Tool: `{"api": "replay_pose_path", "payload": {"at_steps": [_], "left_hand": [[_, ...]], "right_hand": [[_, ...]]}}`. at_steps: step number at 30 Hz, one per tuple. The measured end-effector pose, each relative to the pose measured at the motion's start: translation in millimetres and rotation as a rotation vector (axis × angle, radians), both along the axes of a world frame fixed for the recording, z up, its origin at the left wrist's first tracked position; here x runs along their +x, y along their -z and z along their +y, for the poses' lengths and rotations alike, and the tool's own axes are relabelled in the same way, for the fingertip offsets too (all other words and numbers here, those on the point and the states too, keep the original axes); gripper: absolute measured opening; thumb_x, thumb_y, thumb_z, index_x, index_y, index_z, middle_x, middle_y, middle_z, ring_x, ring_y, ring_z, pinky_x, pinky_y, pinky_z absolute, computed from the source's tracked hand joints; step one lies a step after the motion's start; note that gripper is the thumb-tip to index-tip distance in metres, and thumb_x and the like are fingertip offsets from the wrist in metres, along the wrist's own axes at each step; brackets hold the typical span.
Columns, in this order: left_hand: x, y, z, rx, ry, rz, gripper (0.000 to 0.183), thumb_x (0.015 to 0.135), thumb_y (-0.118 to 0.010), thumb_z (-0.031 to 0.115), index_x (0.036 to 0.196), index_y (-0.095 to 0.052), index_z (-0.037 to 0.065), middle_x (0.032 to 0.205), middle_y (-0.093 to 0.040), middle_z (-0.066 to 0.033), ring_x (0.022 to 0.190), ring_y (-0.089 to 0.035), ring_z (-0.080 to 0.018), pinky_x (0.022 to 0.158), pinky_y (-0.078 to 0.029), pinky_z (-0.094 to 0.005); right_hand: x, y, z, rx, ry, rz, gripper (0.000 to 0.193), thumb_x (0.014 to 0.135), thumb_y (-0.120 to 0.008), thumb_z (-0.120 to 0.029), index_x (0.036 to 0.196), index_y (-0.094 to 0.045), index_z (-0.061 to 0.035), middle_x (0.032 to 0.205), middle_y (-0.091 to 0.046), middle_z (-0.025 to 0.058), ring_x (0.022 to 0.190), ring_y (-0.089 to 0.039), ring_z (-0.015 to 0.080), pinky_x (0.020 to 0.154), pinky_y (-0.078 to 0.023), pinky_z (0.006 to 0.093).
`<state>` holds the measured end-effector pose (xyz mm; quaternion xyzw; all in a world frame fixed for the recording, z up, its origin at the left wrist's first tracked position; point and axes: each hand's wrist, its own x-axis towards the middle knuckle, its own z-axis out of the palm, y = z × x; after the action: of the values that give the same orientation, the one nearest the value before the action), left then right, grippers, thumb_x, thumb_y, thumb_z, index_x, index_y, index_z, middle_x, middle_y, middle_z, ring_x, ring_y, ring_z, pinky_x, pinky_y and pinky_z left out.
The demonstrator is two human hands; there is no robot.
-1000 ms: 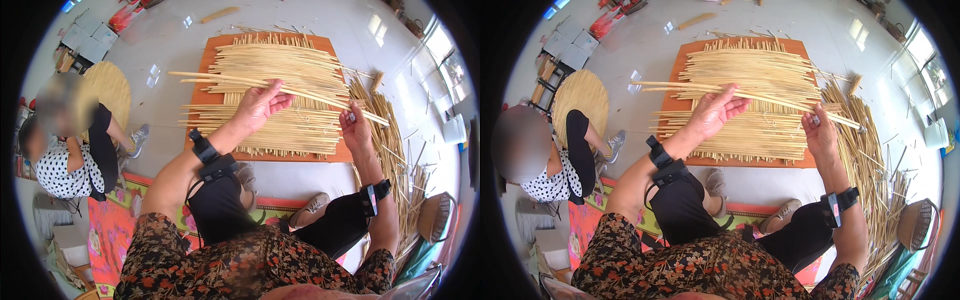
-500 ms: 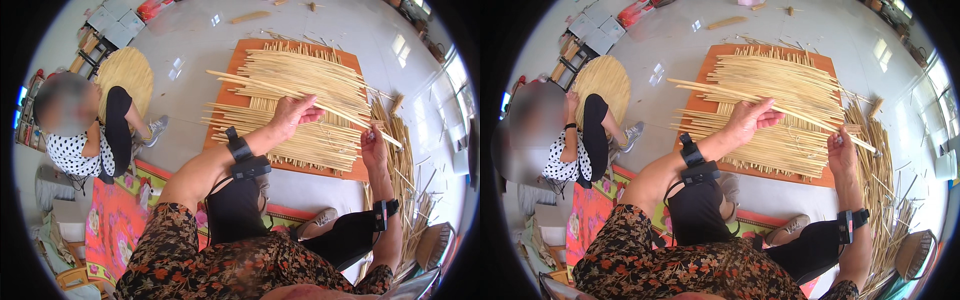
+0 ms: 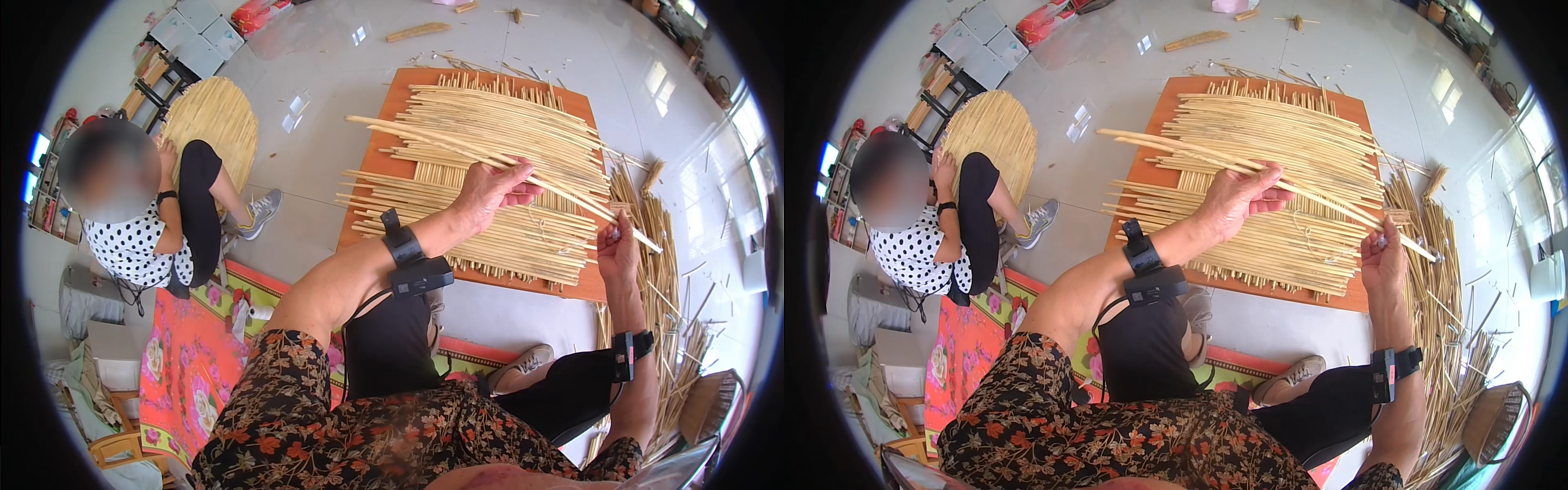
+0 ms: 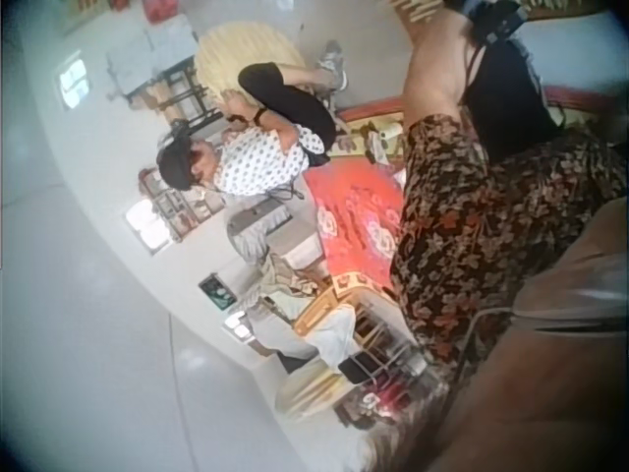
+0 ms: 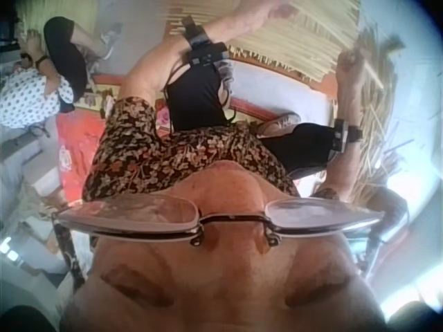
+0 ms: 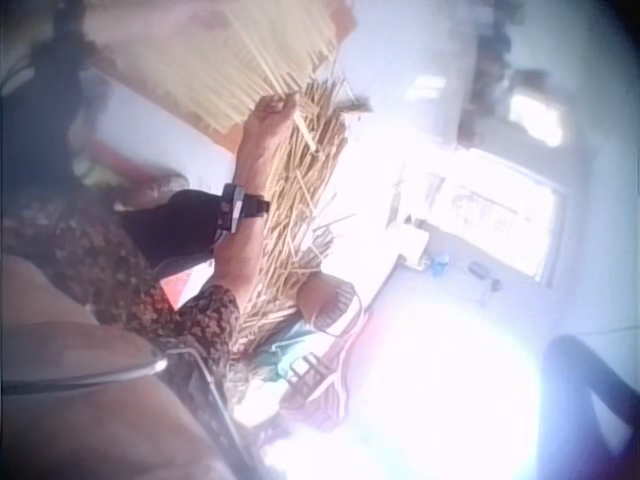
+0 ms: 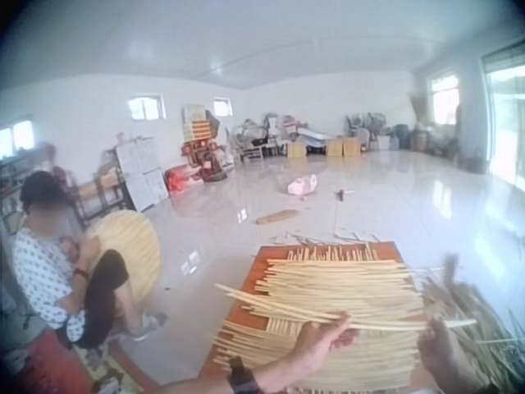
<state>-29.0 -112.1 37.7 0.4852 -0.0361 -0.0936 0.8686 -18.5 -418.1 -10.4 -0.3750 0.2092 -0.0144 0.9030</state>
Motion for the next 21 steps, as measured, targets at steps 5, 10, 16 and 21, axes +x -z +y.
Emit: {"api": "replay_pose_path", "payload": {"at_steps": [5, 10, 16, 21], "left_hand": [[1, 0, 0, -0.017, -0.011, -0.013, 0.024, 0.099, -0.074, 0.024, 0.114, -0.069, 0.006, 0.106, -0.074, -0.0088, 0.1, -0.076, -0.023, 0.083, -0.064, -0.031], [-1, 2, 3, -0.026, -0.064, -0.001, 0.026, 0.097, -0.076, 0.024, 0.114, -0.069, 0.006, 0.105, -0.073, -0.0079, 0.097, -0.076, -0.0227, 0.08, -0.064, -0.0309], [7, 3, -1, -0.039, -0.134, 0.077, 0.03, 0.094, -0.08, 0.027, 0.112, -0.069, 0.004, 0.104, -0.073, -0.0088, 0.095, -0.076, -0.0244, 0.076, -0.065, -0.0305], [10, 10, 12, 0.0, -0.138, 0.102, 0.025, 0.096, -0.078, 0.022, 0.112, -0.07, 0.004, 0.105, -0.075, -0.0126, 0.1, -0.076, -0.0269, 0.076, -0.066, -0.0299]], "right_hand": [[-1, -1, -1, -0.03, -0.018, 0.02, 0.014, 0.097, -0.076, -0.017, 0.092, -0.066, -0.0082, 0.068, -0.064, -0.0016, 0.059, -0.064, 0.0081, 0.056, -0.062, 0.0222], [1, 3, 2, 0.017, -0.047, -0.034, 0.013, 0.098, -0.074, -0.015, 0.097, -0.068, -0.0042, 0.081, -0.068, 0.0028, 0.072, -0.068, 0.0105, 0.065, -0.064, 0.0228], [5, 6, -1, 0.105, -0.125, -0.09, 0.009, 0.098, -0.074, -0.01, 0.101, -0.068, -0.0033, 0.089, -0.069, 0.0048, 0.081, -0.07, 0.0148, 0.076, -0.063, 0.0258], [8, 7, 12, 0.086, -0.176, -0.169, 0.009, 0.099, -0.073, -0.01, 0.098, -0.067, -0.0025, 0.087, -0.07, 0.0075, 0.082, -0.071, 0.0186, 0.08, -0.063, 0.0302]]}}
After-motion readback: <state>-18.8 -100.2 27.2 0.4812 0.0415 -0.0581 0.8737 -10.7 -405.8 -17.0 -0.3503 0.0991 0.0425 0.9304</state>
